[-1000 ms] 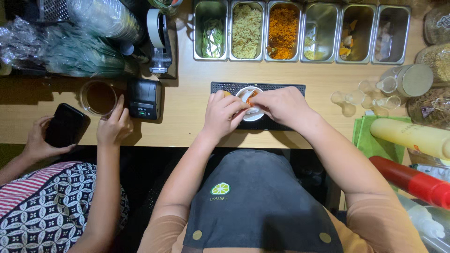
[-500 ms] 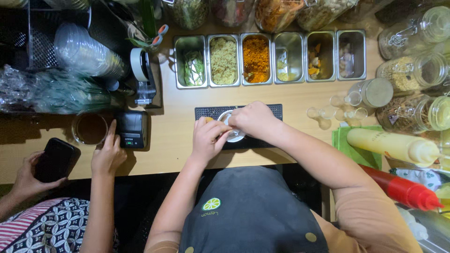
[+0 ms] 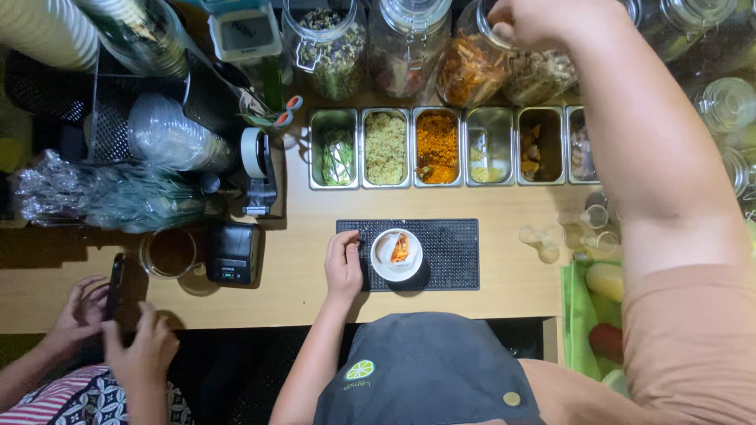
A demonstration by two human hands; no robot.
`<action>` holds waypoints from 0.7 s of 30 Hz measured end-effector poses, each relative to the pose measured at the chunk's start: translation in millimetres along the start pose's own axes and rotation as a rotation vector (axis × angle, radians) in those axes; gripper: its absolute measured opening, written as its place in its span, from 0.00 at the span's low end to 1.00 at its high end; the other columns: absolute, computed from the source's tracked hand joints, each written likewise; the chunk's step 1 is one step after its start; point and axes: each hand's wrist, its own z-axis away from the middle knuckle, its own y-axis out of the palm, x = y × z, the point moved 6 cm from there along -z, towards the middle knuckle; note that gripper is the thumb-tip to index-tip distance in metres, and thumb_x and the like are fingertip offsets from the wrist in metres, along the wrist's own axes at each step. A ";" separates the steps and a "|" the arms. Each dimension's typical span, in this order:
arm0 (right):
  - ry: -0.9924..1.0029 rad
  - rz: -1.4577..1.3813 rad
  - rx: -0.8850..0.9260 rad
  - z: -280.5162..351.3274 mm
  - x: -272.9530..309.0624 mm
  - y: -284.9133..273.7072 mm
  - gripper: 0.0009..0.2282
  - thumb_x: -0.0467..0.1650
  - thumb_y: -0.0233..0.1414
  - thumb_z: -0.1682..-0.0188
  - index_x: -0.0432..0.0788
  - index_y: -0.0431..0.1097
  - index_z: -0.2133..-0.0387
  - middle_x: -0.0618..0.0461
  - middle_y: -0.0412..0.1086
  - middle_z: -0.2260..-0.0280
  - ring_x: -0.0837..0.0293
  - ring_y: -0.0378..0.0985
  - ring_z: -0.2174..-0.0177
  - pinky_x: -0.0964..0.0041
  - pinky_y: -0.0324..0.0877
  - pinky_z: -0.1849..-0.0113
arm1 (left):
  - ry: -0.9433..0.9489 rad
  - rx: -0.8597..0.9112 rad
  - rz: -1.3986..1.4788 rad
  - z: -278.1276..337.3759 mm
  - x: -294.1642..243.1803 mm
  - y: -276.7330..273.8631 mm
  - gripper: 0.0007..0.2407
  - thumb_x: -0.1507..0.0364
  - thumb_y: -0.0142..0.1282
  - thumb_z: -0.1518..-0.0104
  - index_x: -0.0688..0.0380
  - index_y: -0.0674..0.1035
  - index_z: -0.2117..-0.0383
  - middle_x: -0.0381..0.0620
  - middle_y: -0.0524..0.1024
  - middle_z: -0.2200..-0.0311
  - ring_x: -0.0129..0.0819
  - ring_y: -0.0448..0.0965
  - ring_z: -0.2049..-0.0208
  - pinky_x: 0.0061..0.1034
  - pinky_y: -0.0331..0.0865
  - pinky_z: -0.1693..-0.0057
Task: The person prepares a drink by adding various powders and ingredients from containers into a cup, using a spoon to scoop ingredients, cutting a lime with scissors to squeeze into the cup, and pouring liquid from a bottle before stirring the mixture with a long spoon.
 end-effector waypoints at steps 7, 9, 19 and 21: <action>0.072 0.059 0.241 -40.1 -1.3 34.0 0.07 0.29 0.51 0.40 0.41 0.76 0.55 0.41 0.76 0.68 0.46 0.78 0.69 0.51 0.74 0.66 | 0.056 -0.016 -0.070 1.7 -0.4 4.1 0.09 0.78 0.43 0.36 0.65 0.77 0.55 0.54 0.77 0.60 0.42 0.79 0.59 0.30 0.74 0.50; 0.082 0.039 0.217 -42.1 -2.5 34.4 0.07 0.30 0.51 0.40 0.41 0.76 0.56 0.41 0.76 0.68 0.46 0.78 0.70 0.51 0.74 0.66 | 0.049 -0.031 -0.060 0.7 0.1 4.0 0.09 0.77 0.43 0.35 0.66 0.77 0.55 0.54 0.77 0.60 0.42 0.79 0.60 0.30 0.74 0.51; 0.173 -0.056 0.080 -38.6 -23.7 15.4 0.08 0.32 0.52 0.40 0.41 0.76 0.57 0.39 0.76 0.70 0.46 0.78 0.72 0.50 0.73 0.69 | 0.052 -0.038 -0.066 -0.8 0.5 4.5 0.09 0.76 0.43 0.35 0.66 0.77 0.57 0.54 0.78 0.61 0.41 0.80 0.60 0.30 0.74 0.51; 0.202 -0.072 0.063 -30.2 -24.5 8.7 0.08 0.32 0.52 0.40 0.41 0.76 0.58 0.39 0.76 0.70 0.45 0.77 0.72 0.49 0.73 0.69 | 0.046 -0.041 -0.050 -0.3 0.6 4.4 0.09 0.76 0.43 0.35 0.66 0.78 0.57 0.54 0.78 0.62 0.41 0.80 0.61 0.30 0.74 0.52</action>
